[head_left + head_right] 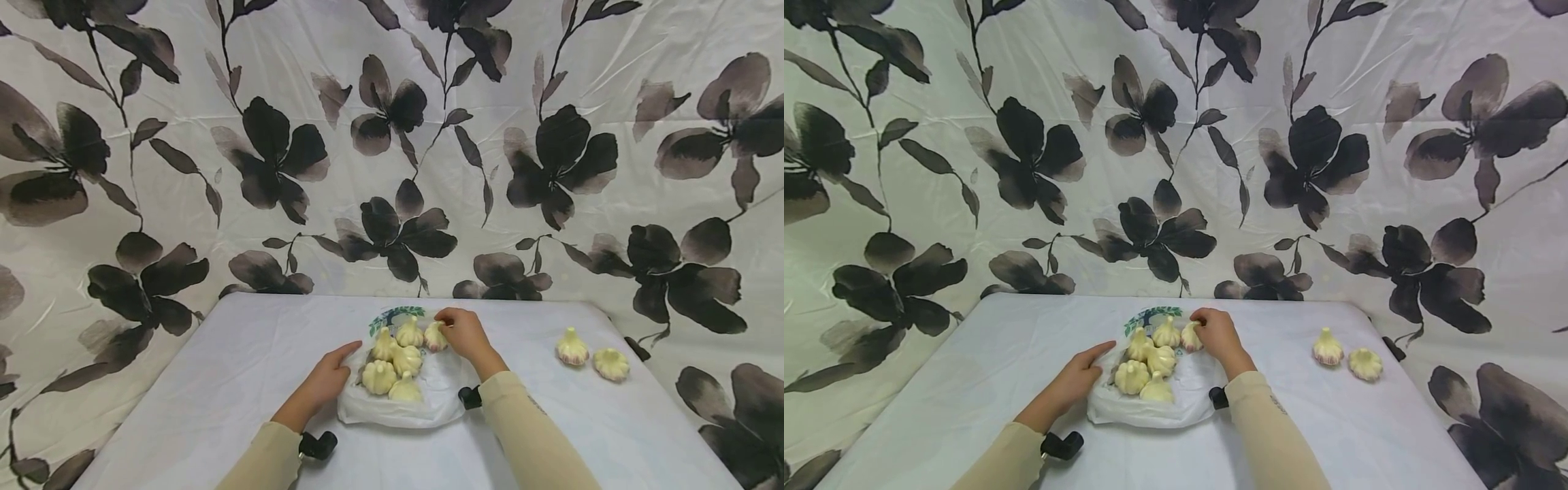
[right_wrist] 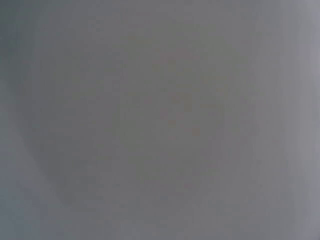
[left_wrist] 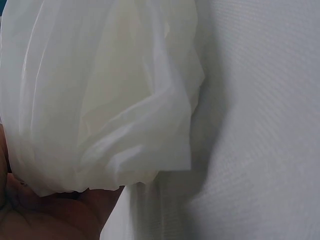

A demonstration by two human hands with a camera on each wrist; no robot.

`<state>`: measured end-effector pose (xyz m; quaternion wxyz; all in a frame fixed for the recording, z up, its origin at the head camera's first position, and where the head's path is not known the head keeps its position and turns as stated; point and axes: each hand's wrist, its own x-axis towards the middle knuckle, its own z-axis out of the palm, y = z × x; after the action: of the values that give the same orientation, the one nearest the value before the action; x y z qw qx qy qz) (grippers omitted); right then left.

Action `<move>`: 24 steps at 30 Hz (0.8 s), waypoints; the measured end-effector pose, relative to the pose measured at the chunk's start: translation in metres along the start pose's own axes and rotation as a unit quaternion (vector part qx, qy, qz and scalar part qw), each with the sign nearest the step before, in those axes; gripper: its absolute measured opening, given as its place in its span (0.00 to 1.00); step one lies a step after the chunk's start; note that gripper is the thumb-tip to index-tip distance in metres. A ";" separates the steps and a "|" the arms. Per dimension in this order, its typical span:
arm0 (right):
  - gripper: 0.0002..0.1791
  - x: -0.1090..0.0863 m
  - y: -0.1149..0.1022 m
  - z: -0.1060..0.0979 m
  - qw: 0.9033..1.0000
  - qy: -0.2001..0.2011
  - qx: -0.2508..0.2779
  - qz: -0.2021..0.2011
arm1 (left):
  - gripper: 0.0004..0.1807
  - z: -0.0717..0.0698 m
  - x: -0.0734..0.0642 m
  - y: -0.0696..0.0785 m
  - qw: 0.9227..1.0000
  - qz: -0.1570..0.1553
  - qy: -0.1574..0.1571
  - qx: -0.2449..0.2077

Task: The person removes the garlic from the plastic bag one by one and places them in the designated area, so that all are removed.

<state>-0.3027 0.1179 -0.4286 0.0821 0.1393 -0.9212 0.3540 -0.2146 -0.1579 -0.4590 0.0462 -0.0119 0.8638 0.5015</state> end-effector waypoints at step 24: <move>0.13 -0.013 -0.010 -0.026 0.999 0.012 0.009 -0.039 | 0.35 0.002 0.002 -0.002 1.000 0.000 0.001 0.002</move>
<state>-0.2862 0.1311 -0.4063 0.1060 0.1716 -0.9107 0.3605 -0.2161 -0.1575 -0.4616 0.0455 -0.0121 0.8647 0.5001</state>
